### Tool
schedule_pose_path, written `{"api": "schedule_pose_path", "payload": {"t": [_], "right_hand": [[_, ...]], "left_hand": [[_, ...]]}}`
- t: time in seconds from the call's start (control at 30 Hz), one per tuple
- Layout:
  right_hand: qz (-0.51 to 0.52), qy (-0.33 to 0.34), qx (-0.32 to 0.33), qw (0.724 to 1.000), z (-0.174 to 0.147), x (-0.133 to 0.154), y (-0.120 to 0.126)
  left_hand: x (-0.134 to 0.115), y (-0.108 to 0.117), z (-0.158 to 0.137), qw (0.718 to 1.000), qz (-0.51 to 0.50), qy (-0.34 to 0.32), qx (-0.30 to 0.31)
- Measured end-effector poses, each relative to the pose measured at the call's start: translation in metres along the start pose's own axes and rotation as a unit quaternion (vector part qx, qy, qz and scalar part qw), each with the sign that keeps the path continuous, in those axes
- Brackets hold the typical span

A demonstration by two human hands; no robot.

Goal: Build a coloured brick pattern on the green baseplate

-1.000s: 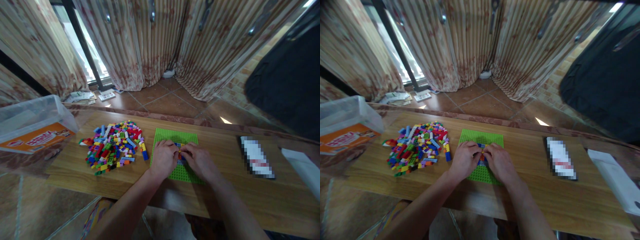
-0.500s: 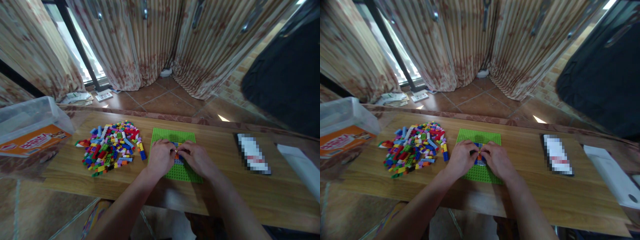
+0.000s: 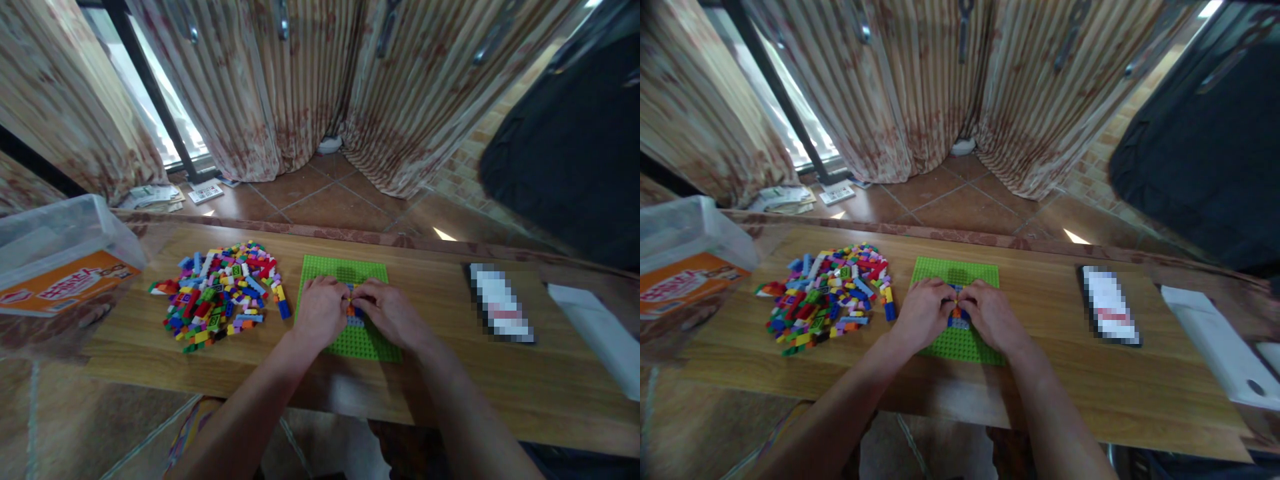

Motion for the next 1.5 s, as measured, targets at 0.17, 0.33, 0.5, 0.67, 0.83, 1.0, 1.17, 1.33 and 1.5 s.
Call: {"api": "schedule_pose_path", "payload": {"t": [0.17,0.33,0.5,0.67,0.83,1.0,1.17,1.33,1.5], "right_hand": [[0.011,-0.006,0.008,1.0,0.003,-0.002,0.003],[0.042,-0.025,-0.012,0.999,0.005,-0.009,0.002],[0.061,-0.03,-0.024,0.997,0.004,-0.01,0.001],[0.101,-0.029,-0.024,0.994,0.004,-0.016,0.0],[0.119,-0.036,-0.006,0.992,0.005,-0.021,0.003],[0.102,-0.028,-0.011,0.994,0.003,-0.017,0.004],[0.091,-0.02,-0.018,0.996,0.002,-0.012,0.004],[0.097,-0.026,-0.021,0.995,0.002,-0.012,0.002],[0.096,-0.025,-0.024,0.995,0.001,-0.014,0.001]], "left_hand": [[0.0,0.001,0.002,1.0,0.003,-0.01,0.011],[-0.001,0.003,0.004,1.0,0.006,-0.004,0.025],[-0.001,0.002,0.004,1.0,0.007,-0.005,0.023],[0.002,-0.002,0.002,1.0,-0.004,-0.017,0.008],[0.002,-0.003,0.001,0.999,0.015,-0.03,-0.002],[-0.001,-0.003,0.001,0.999,0.033,-0.036,-0.004],[-0.003,-0.003,0.0,0.998,0.04,-0.039,-0.006],[-0.003,-0.004,-0.001,0.999,0.032,-0.039,-0.011],[-0.004,-0.006,-0.003,0.998,0.04,-0.044,-0.009]]}}
Point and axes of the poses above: each hand's wrist, its own z-axis towards the middle knuckle, its own y-axis out of the back of the hand, x = y × z, the point moved 1 cm from there along z, towards the middle knuckle, and after that the axes turned 11 degrees about -x, right-handed, at the moved point
